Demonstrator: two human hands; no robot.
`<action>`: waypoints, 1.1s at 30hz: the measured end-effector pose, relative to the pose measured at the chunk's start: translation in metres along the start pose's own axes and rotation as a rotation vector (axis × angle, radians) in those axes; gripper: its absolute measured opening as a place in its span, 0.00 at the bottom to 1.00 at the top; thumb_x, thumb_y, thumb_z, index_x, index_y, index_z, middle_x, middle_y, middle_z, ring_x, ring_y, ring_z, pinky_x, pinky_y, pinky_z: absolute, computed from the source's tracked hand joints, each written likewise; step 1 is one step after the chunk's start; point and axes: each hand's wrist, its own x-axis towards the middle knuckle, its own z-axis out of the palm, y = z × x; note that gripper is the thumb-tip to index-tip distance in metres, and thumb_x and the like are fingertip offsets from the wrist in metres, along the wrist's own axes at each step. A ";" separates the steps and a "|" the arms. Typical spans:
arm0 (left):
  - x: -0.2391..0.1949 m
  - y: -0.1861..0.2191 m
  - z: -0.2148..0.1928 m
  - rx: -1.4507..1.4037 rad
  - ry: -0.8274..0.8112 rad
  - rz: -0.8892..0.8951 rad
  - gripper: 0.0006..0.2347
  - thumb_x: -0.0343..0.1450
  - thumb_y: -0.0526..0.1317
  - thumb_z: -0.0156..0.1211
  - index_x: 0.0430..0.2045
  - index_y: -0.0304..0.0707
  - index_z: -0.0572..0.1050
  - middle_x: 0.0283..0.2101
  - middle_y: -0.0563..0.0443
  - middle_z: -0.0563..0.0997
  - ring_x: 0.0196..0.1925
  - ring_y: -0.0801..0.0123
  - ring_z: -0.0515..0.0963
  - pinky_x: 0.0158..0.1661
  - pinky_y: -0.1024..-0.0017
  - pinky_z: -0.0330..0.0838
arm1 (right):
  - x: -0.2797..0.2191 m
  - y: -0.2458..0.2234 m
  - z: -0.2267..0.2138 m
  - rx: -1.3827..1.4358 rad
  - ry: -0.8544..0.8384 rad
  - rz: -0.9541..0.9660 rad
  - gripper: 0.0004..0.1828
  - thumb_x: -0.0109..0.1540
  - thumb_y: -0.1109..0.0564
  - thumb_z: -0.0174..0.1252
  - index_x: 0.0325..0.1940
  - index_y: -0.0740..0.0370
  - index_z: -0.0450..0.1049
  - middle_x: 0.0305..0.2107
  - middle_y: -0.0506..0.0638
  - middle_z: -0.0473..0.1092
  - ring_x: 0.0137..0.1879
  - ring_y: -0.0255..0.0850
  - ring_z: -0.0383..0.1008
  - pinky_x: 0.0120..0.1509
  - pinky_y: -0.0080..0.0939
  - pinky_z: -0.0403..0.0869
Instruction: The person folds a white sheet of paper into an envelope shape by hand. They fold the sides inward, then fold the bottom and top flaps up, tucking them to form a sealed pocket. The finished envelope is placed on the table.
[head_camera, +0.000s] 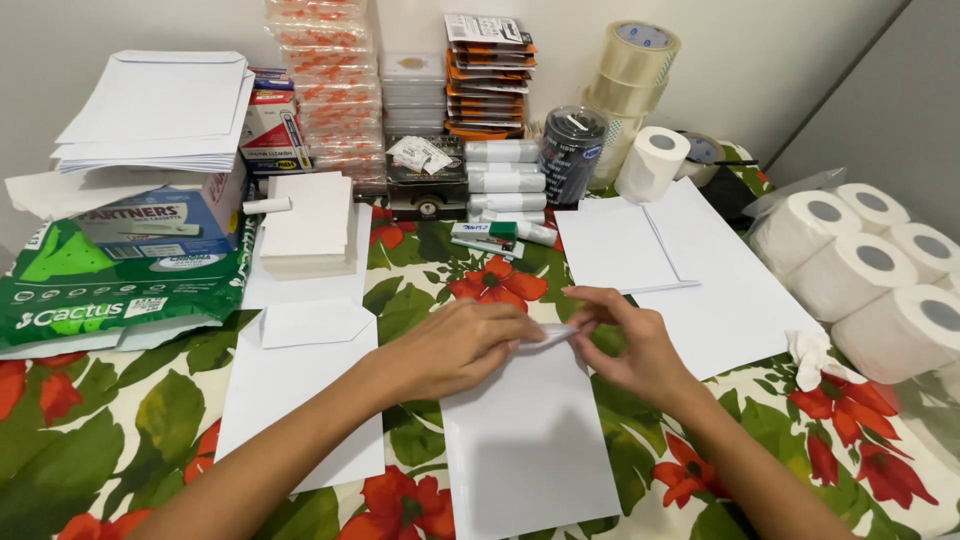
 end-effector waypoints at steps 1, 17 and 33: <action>0.002 0.005 -0.001 0.000 0.001 0.001 0.12 0.69 0.34 0.39 0.39 0.34 0.73 0.41 0.37 0.77 0.43 0.45 0.77 0.42 0.54 0.68 | -0.002 0.003 0.002 -0.001 0.000 0.000 0.26 0.48 0.68 0.59 0.50 0.62 0.68 0.24 0.53 0.75 0.29 0.43 0.77 0.44 0.45 0.75; 0.003 -0.012 0.040 0.036 0.213 -0.010 0.09 0.67 0.33 0.50 0.40 0.38 0.71 0.39 0.45 0.75 0.40 0.51 0.77 0.37 0.63 0.73 | -0.005 0.011 0.004 0.561 0.085 0.387 0.12 0.50 0.69 0.61 0.38 0.71 0.76 0.26 0.54 0.75 0.32 0.34 0.74 0.41 0.34 0.75; 0.010 -0.004 0.040 -0.051 0.234 -0.073 0.08 0.65 0.30 0.52 0.37 0.34 0.68 0.33 0.44 0.75 0.38 0.49 0.78 0.36 0.63 0.74 | -0.006 0.020 0.006 0.565 0.090 0.540 0.05 0.51 0.65 0.63 0.31 0.69 0.79 0.15 0.51 0.73 0.24 0.27 0.64 0.31 0.26 0.66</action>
